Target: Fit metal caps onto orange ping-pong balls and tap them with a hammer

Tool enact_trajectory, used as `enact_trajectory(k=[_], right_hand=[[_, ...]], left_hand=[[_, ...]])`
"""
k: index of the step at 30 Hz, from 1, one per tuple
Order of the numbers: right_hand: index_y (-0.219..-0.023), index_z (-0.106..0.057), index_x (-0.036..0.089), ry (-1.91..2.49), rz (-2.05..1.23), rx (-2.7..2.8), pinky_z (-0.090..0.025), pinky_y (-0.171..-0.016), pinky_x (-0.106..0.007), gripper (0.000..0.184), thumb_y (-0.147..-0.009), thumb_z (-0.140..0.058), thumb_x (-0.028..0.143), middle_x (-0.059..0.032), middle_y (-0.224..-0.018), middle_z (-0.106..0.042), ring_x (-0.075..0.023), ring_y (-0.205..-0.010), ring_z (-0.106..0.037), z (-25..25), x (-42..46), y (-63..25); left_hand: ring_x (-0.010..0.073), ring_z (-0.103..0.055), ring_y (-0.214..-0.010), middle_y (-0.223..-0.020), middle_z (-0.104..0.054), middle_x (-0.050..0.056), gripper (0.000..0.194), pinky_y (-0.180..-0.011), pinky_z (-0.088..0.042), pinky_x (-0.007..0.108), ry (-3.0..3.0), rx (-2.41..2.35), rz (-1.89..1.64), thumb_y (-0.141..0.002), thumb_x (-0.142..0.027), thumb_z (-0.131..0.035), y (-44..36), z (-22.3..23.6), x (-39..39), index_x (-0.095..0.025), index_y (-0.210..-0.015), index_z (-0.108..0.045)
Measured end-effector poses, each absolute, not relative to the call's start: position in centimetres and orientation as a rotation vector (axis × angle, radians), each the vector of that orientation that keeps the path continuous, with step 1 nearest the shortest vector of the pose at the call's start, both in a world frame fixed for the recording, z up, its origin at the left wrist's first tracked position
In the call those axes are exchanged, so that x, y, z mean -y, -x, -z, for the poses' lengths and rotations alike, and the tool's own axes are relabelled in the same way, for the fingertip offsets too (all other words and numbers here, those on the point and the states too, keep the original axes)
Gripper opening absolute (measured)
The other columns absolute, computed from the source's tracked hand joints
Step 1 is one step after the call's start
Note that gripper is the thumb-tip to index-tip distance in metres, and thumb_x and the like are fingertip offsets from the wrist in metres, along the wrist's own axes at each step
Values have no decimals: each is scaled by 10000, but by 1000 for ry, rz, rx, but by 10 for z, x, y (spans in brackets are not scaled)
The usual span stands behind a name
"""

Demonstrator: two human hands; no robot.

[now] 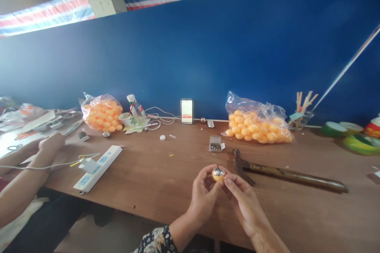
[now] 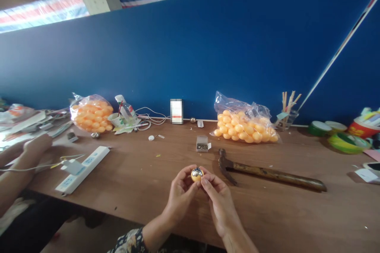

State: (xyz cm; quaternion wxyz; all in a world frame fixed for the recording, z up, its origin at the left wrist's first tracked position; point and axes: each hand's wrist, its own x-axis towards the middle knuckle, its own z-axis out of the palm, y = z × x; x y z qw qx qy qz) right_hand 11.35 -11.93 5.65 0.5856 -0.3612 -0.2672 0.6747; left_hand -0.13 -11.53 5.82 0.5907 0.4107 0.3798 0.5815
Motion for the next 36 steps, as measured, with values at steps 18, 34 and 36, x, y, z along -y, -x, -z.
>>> enact_trajectory(k=[18,34,36], right_hand=[[-684,-687,205,874,-1547,627,-399,-1001,-427,215,-617,-814,364,-67,-1070,-695,-277,-1131,-553,-54,121,-114],[-667,-696,207,859,-1522,660,-349,-1039,-400,178,-644,-797,351,-54,-1146,-668,-249,-1150,-534,-59,121,-114],[-666,-697,204,855,-1514,668,-349,-1039,-402,176,-645,-796,348,-56,-1155,-664,-251,-1157,-530,-60,121,-114]], left_hand=[[200,-658,-941,-1019,-695,109,390,-852,-503,309,-953,-860,-1357,-713,-222,-741,0,-60,118,-145,-1061,-584],[187,-662,-917,-1011,-696,96,389,-830,-512,287,-992,-869,-1366,-707,-219,-742,0,-59,114,-153,-1061,-595],[185,-661,-917,-1010,-697,91,389,-826,-512,278,-990,-879,-1370,-703,-215,-744,0,-59,114,-155,-1059,-599]])
